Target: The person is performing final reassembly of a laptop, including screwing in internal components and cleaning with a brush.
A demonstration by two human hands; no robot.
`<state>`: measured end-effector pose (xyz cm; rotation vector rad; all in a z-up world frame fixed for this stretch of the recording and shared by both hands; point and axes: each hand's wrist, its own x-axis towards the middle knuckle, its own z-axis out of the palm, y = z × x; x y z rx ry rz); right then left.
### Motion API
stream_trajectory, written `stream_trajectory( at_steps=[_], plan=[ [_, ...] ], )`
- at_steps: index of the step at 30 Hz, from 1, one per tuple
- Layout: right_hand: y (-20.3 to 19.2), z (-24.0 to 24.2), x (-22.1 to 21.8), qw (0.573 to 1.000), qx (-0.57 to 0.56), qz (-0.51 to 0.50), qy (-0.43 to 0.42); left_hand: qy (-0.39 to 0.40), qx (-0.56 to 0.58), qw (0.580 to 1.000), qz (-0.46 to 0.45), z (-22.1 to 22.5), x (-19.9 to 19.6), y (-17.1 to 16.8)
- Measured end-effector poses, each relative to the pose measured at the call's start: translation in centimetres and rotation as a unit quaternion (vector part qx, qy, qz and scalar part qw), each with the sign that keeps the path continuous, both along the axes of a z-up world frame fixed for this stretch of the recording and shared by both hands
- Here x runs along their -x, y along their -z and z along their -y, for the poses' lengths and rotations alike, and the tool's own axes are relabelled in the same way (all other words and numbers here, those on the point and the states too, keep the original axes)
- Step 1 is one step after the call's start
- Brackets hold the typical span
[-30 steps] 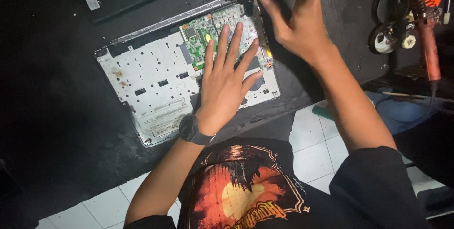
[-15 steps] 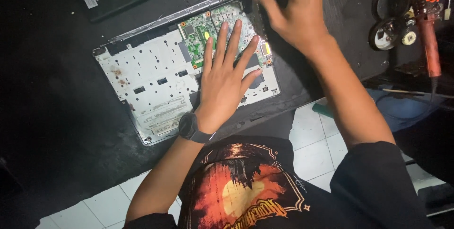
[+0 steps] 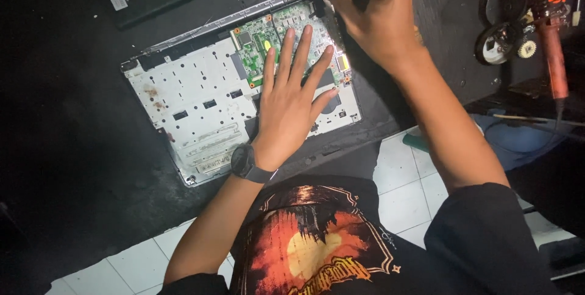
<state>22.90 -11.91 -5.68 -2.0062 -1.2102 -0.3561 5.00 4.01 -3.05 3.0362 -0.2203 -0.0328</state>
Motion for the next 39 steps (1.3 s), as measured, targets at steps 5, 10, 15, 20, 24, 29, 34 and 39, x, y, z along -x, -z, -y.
stream_trajectory(
  at_steps=[5,10,15,20,24,29,34,39],
  plan=[
    [-0.2,0.0,-0.2,0.997,0.037,-0.073,-0.008,0.005,-0.013,1.0,-0.016,-0.1,-0.1,-0.2],
    [0.7,0.8,-0.9,0.995,0.081,0.051,0.017,0.002,0.029,1.0,-0.007,0.0,0.0,0.1],
    [-0.2,-0.2,0.0,1.0,0.027,-0.006,0.003,0.001,-0.007,1.0,-0.011,0.0,0.0,-0.1],
    [-2.2,-0.5,0.4,0.998,0.058,0.01,-0.002,-0.002,0.037,0.999,0.009,0.0,-0.1,0.2],
    [-1.2,-0.2,0.7,0.998,0.009,-0.056,-0.019,-0.001,-0.007,1.0,-0.02,0.0,-0.1,0.2],
    [-0.8,-0.2,0.6,0.996,-0.022,-0.077,-0.034,-0.017,0.017,1.0,-0.005,0.0,0.0,0.4],
    [-1.4,-0.6,1.3,0.994,-0.045,-0.088,-0.04,-0.016,0.025,1.0,0.01,0.1,0.1,0.7],
    [-4.2,-1.8,3.4,0.987,-0.112,-0.102,-0.051,-0.006,0.156,0.986,0.065,-0.2,0.6,2.4]
  ],
)
